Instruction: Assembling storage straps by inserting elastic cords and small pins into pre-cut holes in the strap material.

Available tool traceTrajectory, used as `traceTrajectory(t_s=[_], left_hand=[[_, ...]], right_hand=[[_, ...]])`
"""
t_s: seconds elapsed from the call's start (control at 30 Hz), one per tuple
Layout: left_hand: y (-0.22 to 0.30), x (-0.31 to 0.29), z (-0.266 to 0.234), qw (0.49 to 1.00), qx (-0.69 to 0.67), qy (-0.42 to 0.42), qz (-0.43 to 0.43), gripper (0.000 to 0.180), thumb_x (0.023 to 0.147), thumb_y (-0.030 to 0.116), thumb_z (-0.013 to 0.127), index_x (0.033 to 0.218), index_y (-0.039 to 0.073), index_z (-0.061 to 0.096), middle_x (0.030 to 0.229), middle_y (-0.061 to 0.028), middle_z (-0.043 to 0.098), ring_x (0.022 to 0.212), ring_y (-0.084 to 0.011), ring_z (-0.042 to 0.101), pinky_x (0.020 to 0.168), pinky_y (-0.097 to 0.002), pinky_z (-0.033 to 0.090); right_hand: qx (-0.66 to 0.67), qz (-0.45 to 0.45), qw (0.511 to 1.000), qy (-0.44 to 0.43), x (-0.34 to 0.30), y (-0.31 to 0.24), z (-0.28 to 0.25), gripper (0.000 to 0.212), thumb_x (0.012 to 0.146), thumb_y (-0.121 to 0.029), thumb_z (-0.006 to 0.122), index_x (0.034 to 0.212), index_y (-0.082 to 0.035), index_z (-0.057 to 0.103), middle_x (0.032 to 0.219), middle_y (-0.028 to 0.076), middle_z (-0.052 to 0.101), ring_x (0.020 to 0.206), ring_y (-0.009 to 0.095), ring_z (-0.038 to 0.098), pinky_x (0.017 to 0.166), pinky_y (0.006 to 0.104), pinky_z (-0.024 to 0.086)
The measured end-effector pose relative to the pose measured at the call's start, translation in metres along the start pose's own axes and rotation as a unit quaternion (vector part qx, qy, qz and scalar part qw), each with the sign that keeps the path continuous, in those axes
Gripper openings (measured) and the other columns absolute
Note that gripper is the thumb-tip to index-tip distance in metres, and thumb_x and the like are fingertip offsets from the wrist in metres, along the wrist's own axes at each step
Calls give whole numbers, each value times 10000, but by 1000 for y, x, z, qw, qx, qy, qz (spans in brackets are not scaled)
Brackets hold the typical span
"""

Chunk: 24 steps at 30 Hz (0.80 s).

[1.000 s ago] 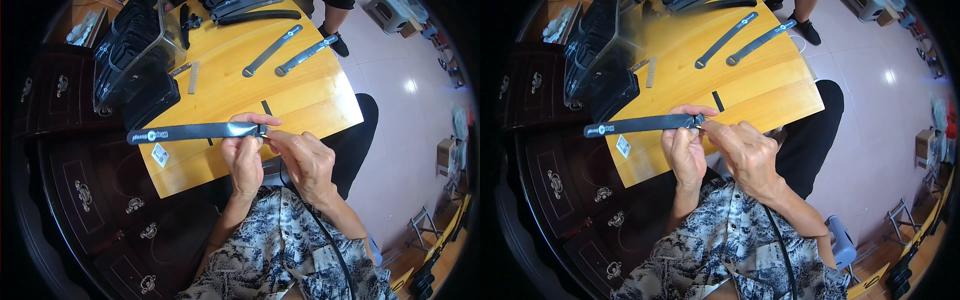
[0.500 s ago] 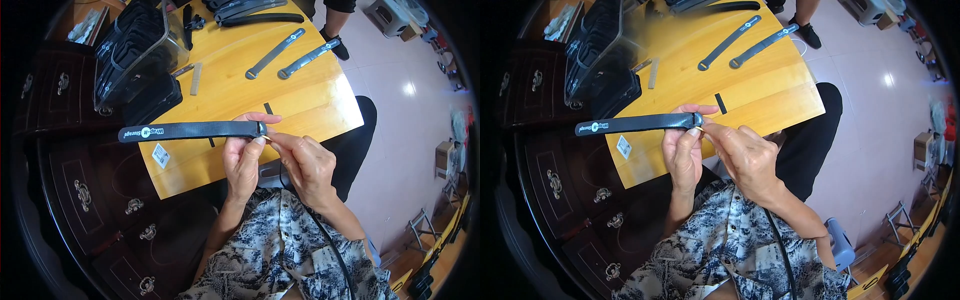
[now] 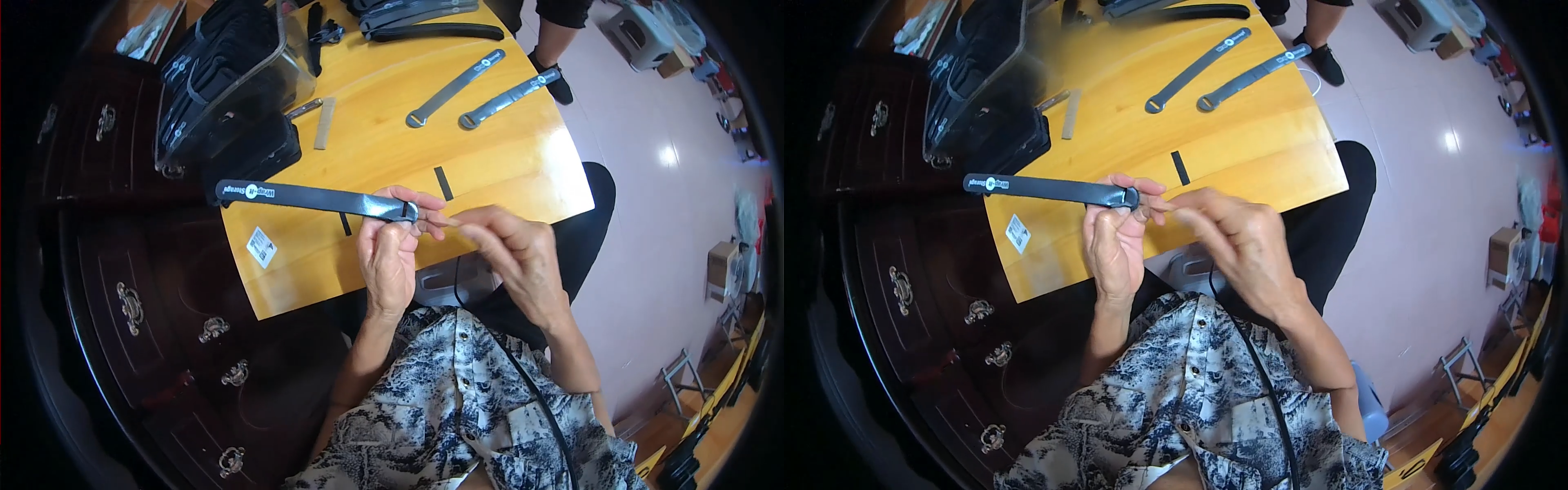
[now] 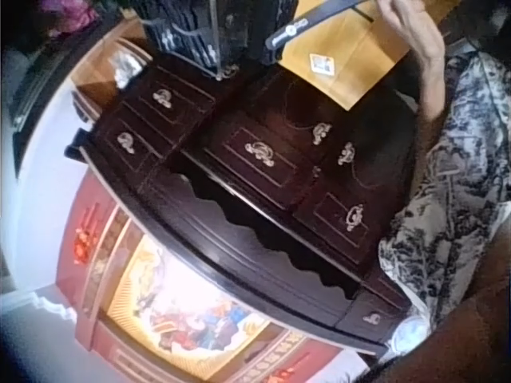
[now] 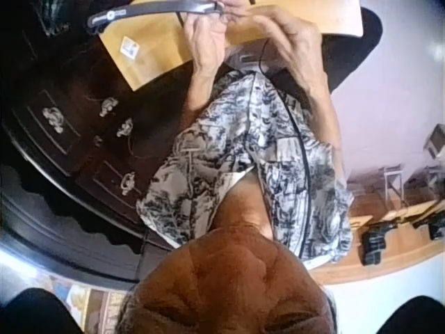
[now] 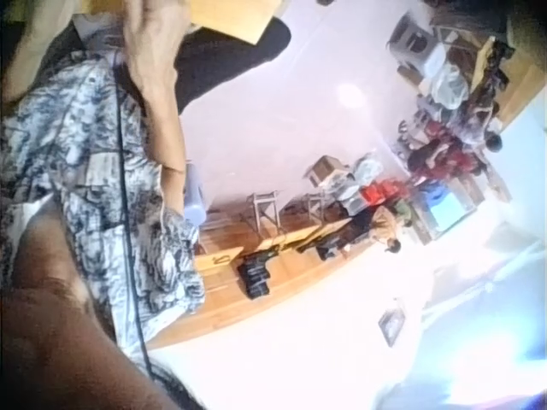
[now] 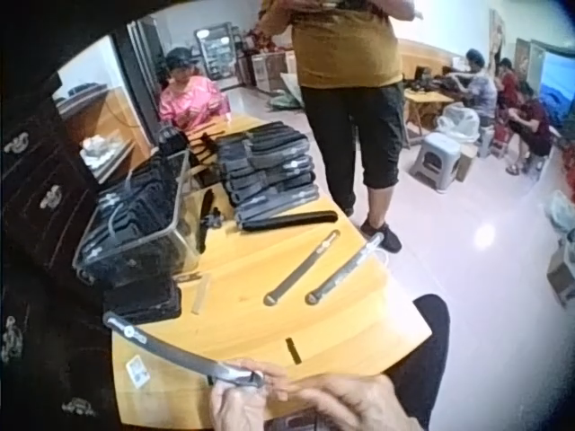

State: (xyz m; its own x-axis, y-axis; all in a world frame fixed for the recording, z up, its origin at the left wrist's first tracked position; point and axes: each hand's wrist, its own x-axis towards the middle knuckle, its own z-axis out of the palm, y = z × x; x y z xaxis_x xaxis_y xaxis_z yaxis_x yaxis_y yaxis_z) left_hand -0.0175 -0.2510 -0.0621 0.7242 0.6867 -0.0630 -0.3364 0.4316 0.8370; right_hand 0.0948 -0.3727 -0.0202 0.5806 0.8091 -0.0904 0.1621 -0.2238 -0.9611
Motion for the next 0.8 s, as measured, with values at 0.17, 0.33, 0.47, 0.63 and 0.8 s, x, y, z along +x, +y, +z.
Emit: traceTrajectory(t_s=[0.17,0.33,0.47,0.63,0.8], left_hand=[[7,0,3,998,-44,-2,-37,251,908,78,431,1128,-30,484,1017,-193,595,894,-238,607,750,-338,488],[8,-1,4,998,-51,-7,-40,234,888,58,496,1099,-32,543,1100,-117,555,947,-195,577,785,-329,479],[9,-4,12,998,-35,32,-42,274,875,52,525,1132,-39,548,1111,-107,564,966,-146,563,836,-302,464],[12,-4,13,998,-32,15,-55,296,872,52,537,1153,-42,546,1132,-108,569,978,-133,558,848,-285,461],[15,-6,6,998,-14,-20,-58,297,874,57,552,1153,-44,551,1134,-113,569,971,-139,559,810,-287,478]], right_hand=[[-323,-74,926,179,28,59,-17,146,851,-103,633,985,-100,689,878,96,616,808,232,576,687,344,494],[-406,-170,867,232,38,52,-20,231,779,-104,692,1009,-128,704,948,75,599,881,243,537,808,332,453],[-138,-215,967,22,28,6,-6,235,758,-167,724,980,-94,702,885,68,609,855,228,535,767,335,451],[-20,-196,980,-36,38,3,-2,178,751,-175,732,888,-63,722,738,51,597,733,190,536,663,314,454],[11,-97,990,-101,39,-6,-11,156,749,-131,744,885,-55,733,724,41,603,681,130,545,626,268,456]])
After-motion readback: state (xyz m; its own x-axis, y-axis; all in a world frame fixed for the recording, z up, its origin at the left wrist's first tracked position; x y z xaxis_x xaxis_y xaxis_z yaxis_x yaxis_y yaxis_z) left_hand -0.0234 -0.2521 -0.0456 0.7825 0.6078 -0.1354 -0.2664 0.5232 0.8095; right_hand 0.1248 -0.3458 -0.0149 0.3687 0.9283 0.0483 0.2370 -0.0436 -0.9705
